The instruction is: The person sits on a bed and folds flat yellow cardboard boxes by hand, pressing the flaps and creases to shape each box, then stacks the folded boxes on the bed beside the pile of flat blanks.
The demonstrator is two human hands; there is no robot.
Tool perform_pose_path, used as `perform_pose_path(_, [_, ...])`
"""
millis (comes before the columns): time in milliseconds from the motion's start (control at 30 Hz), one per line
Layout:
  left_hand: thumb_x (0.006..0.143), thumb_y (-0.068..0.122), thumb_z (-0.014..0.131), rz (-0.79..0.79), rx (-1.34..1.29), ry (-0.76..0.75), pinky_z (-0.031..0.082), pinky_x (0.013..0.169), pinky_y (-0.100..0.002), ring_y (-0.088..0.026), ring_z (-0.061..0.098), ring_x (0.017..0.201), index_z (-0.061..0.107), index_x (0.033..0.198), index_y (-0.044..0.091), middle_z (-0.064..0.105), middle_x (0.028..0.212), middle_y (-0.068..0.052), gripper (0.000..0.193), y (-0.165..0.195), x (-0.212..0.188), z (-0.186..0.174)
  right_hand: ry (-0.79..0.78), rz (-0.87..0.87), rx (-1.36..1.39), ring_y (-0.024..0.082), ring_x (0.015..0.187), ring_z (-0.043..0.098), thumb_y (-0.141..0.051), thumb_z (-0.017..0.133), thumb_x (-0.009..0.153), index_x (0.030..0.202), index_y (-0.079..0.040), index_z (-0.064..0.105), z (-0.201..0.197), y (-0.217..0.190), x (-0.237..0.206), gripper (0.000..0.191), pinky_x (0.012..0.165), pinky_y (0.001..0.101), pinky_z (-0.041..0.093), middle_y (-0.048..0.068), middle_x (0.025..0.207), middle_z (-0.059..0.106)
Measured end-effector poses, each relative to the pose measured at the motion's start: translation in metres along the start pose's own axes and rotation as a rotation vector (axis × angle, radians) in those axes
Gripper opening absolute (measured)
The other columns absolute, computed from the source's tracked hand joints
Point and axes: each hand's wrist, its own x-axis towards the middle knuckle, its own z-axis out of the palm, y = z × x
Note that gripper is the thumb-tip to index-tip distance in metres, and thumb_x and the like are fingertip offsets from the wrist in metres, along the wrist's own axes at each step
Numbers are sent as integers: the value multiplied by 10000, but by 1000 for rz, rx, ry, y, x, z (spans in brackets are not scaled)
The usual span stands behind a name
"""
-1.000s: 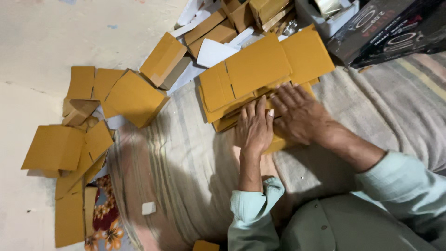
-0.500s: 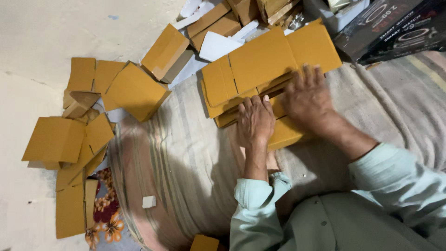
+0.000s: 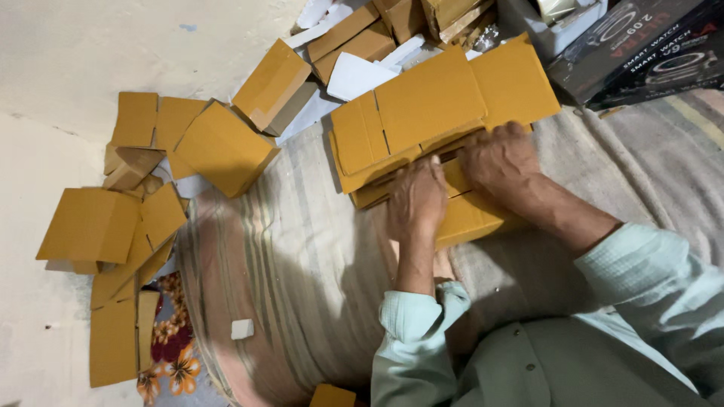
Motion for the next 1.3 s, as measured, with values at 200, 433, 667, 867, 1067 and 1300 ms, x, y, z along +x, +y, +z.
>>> perform_pose_path(200, [1028, 256, 392, 355, 58, 297, 453, 949, -549, -385, 662, 1003, 698, 1144, -8, 723, 1061, -233, 420, -4, 9, 25, 188, -30, -130, 297, 864, 683, -293, 586, 870, 929, -66, 701, 6, -5, -5, 260, 883, 448, 485, 132, 887, 712])
perform_pose_path(433, [1086, 314, 428, 106, 95, 187, 459, 940, -532, -381, 658, 984, 703, 980, 57, 735, 993, -178, 391, -4, 3, 16, 240, 118, -86, 283, 821, 671, -204, 567, 926, 909, -59, 675, 16, 1, -3, 181, 787, 421, 484, 125, 860, 708])
perform_pose_path(667, [1060, 273, 461, 78, 104, 218, 461, 934, -522, -369, 654, 1016, 693, 1004, 48, 724, 1030, -178, 329, -4, -4, 10, 130, -99, -269, 263, 762, 655, -126, 558, 920, 955, -31, 647, 9, -2, -6, 134, 726, 401, 468, 126, 804, 683])
perform_pose_path(867, [981, 268, 506, 240, 157, 307, 412, 991, -536, -359, 641, 1046, 716, 1046, 36, 733, 1043, -177, 319, -4, -7, 9, 327, -231, 19, 328, 789, 649, -218, 586, 835, 862, -20, 643, 6, -2, -7, 208, 824, 432, 472, 170, 770, 660])
perform_pose_path(1067, [1076, 280, 468, 36, 151, 237, 393, 1059, -535, -340, 633, 1080, 705, 1058, 44, 728, 1071, -167, 335, -8, -5, 14, 300, 176, -259, 289, 863, 644, -202, 591, 911, 988, 3, 673, 8, -3, -6, 234, 883, 444, 471, 152, 865, 680])
perform_pose_path(1300, [1114, 339, 440, 44, 148, 47, 451, 1051, -516, -389, 596, 1171, 695, 1117, 54, 702, 1186, -174, 383, -7, -10, 7, 180, -82, 38, 389, 983, 639, -223, 572, 857, 1064, 41, 673, 3, -1, -8, 350, 958, 540, 450, 241, 1052, 689])
